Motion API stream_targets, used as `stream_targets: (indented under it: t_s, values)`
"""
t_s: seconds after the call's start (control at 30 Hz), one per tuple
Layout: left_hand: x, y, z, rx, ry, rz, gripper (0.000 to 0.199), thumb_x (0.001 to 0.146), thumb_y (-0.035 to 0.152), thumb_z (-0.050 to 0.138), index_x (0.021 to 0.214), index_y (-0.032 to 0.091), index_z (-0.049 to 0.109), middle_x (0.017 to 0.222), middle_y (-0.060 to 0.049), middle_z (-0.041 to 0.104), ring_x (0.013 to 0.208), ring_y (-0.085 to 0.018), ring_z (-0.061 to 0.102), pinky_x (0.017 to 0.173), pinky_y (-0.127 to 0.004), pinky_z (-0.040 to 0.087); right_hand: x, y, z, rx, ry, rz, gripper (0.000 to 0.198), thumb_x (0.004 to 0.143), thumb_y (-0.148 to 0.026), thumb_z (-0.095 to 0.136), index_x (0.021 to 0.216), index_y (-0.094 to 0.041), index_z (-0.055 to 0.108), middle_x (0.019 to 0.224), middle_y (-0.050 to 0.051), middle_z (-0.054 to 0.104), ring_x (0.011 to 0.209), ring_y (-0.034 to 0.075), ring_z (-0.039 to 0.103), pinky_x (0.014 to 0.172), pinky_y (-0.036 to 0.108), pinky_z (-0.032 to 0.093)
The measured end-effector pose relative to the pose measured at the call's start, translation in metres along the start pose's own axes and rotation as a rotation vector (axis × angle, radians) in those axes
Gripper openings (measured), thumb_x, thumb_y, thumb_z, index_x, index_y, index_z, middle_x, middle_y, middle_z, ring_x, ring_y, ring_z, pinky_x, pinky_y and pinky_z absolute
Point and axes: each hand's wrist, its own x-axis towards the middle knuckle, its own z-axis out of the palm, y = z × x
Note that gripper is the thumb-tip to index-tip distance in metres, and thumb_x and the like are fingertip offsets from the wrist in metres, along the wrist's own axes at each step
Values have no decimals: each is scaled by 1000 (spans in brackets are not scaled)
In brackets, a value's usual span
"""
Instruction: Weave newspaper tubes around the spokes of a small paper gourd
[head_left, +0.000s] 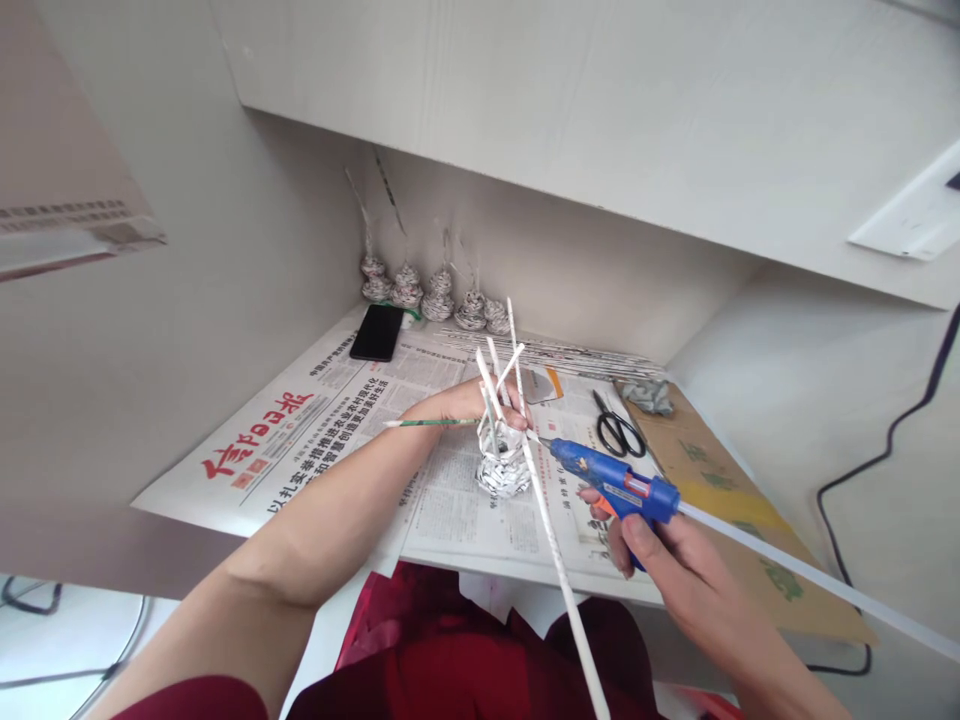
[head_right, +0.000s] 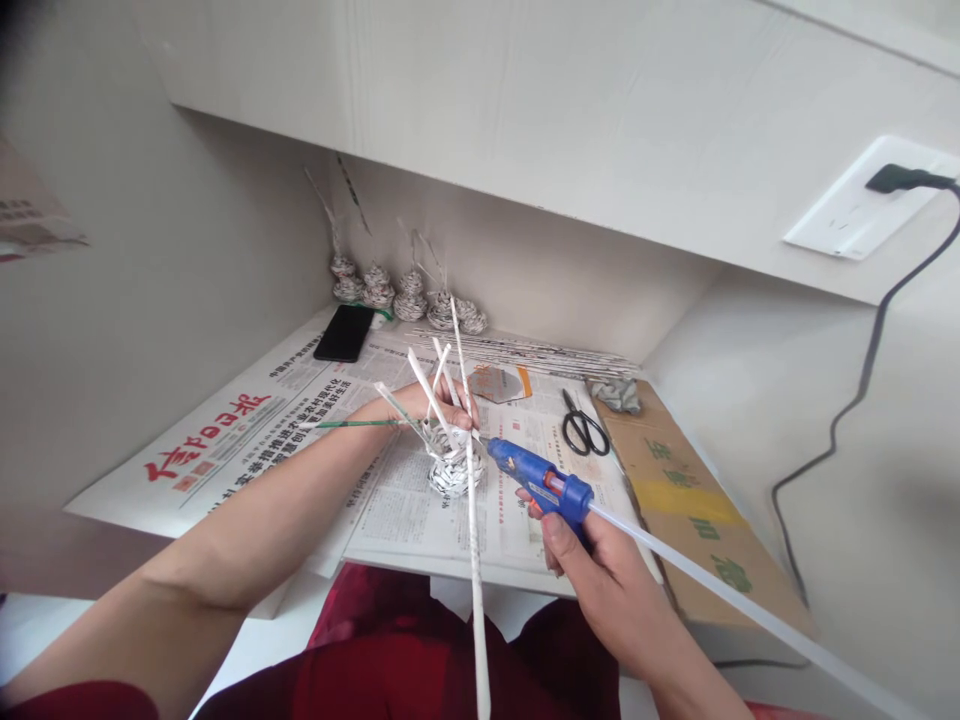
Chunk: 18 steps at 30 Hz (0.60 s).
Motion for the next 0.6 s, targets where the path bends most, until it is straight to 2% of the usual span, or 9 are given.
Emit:
stream_targets:
  t_s: [0.13,0.27,0.4,0.5,0.6]
  values:
    - [0,0,-1,47,13,10,29,61,30,82,79,8,74,74,-8,71,68,-14,62,66,-24,48,-2,7,0,-119,33,-47,35,92,-48,42,69,-25,55,74,4,63,73,22,61,67,33,52]
    - [1,1,-1,55,8,-1,31,60,31,82,79,8,74,76,-9,72,71,-15,63,67,-25,49,-1,10,1,-162,75,-117,31,92,-43,44,68,-26,53,70,3,63,65,21,59,59,32,51]
    - [2,2,-1,92,-17,29,30,63,31,81,81,7,75,76,-10,72,69,-14,62,65,-24,47,0,9,2,-189,140,-177,28,90,-39,48,65,-27,52,70,4,63,68,23,59,56,32,49]
    - [3,0,-3,112,-23,53,30,63,30,81,81,7,75,76,-10,72,70,-15,63,66,-24,48,0,7,3,-174,148,-184,23,91,-40,48,73,-28,57,65,3,60,70,24,59,55,32,48]
    - [3,-1,-4,122,-23,51,33,63,34,81,82,7,75,76,-10,72,69,-15,62,66,-25,49,0,5,4,-169,128,-133,22,92,-41,45,84,-27,60,64,2,58,69,23,58,57,32,49]
